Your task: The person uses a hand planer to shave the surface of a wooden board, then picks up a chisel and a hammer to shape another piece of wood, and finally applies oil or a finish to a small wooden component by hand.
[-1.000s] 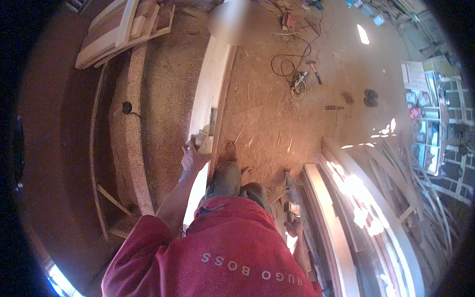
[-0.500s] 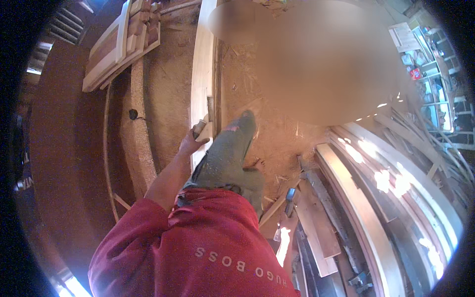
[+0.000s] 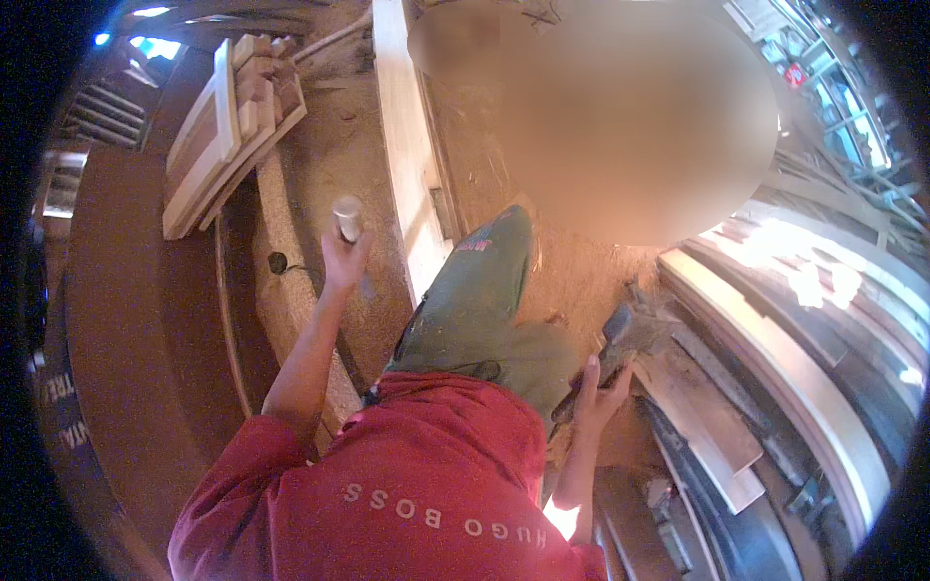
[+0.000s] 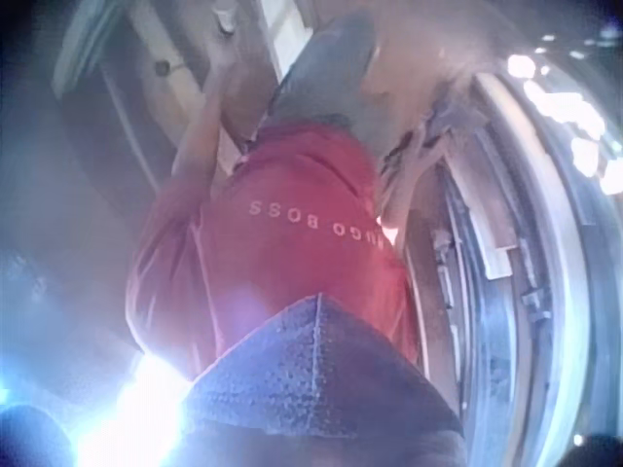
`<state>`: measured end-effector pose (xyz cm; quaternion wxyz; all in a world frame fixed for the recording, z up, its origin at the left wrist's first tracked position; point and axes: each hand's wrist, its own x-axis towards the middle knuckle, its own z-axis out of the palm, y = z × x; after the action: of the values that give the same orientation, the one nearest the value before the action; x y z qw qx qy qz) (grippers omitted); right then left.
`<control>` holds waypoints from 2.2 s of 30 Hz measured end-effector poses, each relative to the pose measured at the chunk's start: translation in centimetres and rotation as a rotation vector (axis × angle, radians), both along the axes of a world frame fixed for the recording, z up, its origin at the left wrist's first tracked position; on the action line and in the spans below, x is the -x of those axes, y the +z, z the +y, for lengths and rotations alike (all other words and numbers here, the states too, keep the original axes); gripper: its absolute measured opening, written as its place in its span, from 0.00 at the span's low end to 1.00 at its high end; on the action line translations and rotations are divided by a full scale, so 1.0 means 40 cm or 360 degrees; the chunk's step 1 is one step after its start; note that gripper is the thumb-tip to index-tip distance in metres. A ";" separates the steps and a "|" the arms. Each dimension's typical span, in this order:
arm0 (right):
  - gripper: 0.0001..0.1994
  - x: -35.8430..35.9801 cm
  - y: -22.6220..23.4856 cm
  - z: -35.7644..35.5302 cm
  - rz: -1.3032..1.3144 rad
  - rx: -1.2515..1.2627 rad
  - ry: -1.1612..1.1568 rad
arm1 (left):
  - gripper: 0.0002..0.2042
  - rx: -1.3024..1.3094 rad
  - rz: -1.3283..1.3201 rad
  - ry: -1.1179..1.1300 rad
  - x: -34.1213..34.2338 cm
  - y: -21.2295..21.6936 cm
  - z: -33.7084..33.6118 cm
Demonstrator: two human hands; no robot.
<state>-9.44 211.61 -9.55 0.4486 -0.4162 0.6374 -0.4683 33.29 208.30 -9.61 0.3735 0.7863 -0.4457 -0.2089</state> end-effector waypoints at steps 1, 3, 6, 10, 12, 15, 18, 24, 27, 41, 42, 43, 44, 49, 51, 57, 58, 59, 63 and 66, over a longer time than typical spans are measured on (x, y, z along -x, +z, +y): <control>0.10 -0.037 -0.002 -0.005 -0.0187 0.0034 -0.0035 | 0.15 0.0235 0.0159 0.0097 -0.020 -0.016 -0.034; 0.10 -0.076 -0.021 -0.007 -0.0229 -0.0084 0.0111 | 0.10 0.0635 0.0660 0.0181 -0.019 -0.027 -0.109; 0.10 -0.176 0.019 0.016 -0.0453 -0.0306 0.0191 | 0.08 0.0870 0.1410 0.0176 0.031 0.057 -0.217; 0.14 -0.205 -0.027 0.056 0.0523 -0.0144 0.0561 | 0.05 0.0746 0.1250 -0.0134 0.041 -0.006 -0.263; 0.18 -0.219 -0.003 0.076 0.0643 -0.0339 0.0870 | 0.05 0.0823 0.1350 -0.0205 0.021 -0.080 -0.266; 0.22 -0.280 0.058 0.082 0.0868 -0.0588 0.1137 | 0.07 0.0902 0.1555 -0.0185 0.014 -0.115 -0.262; 0.24 -0.298 0.029 0.103 0.1092 -0.0324 0.1348 | 0.09 0.0875 0.1733 -0.0090 0.033 -0.119 -0.270; 0.19 -0.351 0.040 0.079 0.1275 -0.0367 0.1786 | 0.10 0.0827 0.1640 -0.0150 0.055 -0.145 -0.277; 0.18 -0.348 0.036 0.084 0.1278 -0.0300 0.1747 | 0.10 0.0813 0.1520 -0.0103 0.063 -0.157 -0.274; 0.19 -0.311 0.013 0.086 0.1246 -0.0351 0.1730 | 0.08 0.0920 0.1368 -0.0237 0.069 -0.183 -0.282; 0.19 -0.309 0.015 0.085 0.1244 -0.0350 0.1727 | 0.08 0.0931 0.1362 -0.0226 0.070 -0.179 -0.281; 0.19 -0.309 0.015 0.084 0.1229 -0.0344 0.1733 | 0.08 0.0936 0.1357 -0.0210 0.069 -0.180 -0.280; 0.20 -0.309 0.015 0.082 0.1214 -0.0338 0.1739 | 0.08 0.0930 0.1357 -0.0209 0.068 -0.181 -0.278; 0.21 -0.306 0.012 0.081 0.1198 -0.0384 0.1740 | 0.09 0.0860 0.1707 -0.0202 0.054 -0.173 -0.271; 0.21 -0.307 0.015 0.079 0.1174 -0.0412 0.1722 | 0.09 0.0878 0.1668 -0.0187 0.064 -0.168 -0.273; 0.19 -0.317 0.034 0.071 0.1189 -0.0430 0.1683 | 0.09 0.0855 0.1624 -0.0243 0.064 -0.161 -0.274; 0.19 -0.317 0.033 0.072 0.1168 -0.0430 0.1665 | 0.09 0.0855 0.1636 -0.0299 0.061 -0.161 -0.273; 0.19 -0.317 0.032 0.072 0.1148 -0.0430 0.1647 | 0.09 0.0853 0.1635 -0.0299 0.063 -0.161 -0.272; 0.22 -0.309 0.025 0.066 0.1121 -0.0439 0.1695 | 0.07 0.0916 0.1523 -0.0252 0.082 -0.164 -0.278; 0.22 -0.315 0.047 0.046 0.1137 -0.0435 0.1700 | 0.06 0.0939 0.1471 -0.0248 0.083 -0.164 -0.273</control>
<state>3.17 213.44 -7.68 0.4291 -0.7445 0.5066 0.0710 29.96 197.38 -16.19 0.7182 0.4395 -0.3319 -0.4254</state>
